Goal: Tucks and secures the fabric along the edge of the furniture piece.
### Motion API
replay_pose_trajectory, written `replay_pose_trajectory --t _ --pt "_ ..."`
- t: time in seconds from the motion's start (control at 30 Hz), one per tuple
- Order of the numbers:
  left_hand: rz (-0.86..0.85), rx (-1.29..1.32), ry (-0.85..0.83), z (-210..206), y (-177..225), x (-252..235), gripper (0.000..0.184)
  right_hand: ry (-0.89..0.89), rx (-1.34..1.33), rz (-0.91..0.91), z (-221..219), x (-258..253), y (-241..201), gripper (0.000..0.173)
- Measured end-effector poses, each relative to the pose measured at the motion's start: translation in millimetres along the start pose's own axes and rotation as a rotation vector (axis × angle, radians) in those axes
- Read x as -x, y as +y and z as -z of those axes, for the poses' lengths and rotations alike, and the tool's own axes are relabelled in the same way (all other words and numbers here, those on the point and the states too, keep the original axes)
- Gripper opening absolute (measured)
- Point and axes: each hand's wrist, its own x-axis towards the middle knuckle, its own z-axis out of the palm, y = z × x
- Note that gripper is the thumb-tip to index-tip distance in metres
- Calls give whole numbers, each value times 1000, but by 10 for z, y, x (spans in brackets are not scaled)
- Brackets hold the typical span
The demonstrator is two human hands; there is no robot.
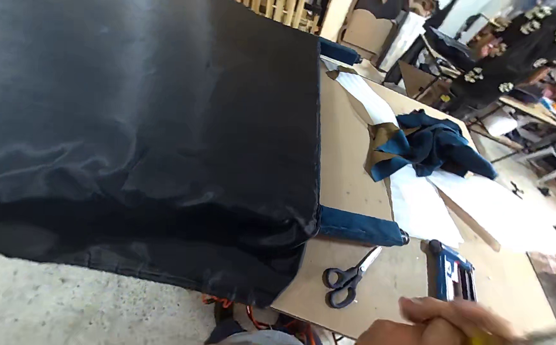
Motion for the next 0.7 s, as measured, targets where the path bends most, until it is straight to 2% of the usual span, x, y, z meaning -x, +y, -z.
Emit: replay_pose_trajectory --t 0.07,0.1,0.17,0.23,0.33,0.43,0.5,0.57,0.7 --pt "96 -208 34 196 -11 -51 47 -30 -64 51 28 -403 196 38" --pt "138 -369 114 292 -83 -31 48 -68 -99 57 188 -611 258 31" --pt "246 -670 381 406 -403 44 44 -201 -83 19 555 -1057 316 23" --pt "400 -853 565 392 -799 55 54 -362 175 -104 657 -1379 319 18" --pt "588 -1010 620 197 -1229 -64 65 -637 634 -167 620 -1680 473 26" --pt "569 -1143 620 72 -1401 -77 61 -874 942 -171 598 -1922 560 44" --pt "541 -1159 588 107 -1385 1 59 -1012 1032 -154 516 -2006 558 43" --pt "518 -1124 617 152 -1272 96 52 -1072 1076 -103 425 -2034 570 39" --pt "420 -1019 791 193 -967 248 20 -1096 1095 19 354 -2045 614 41"
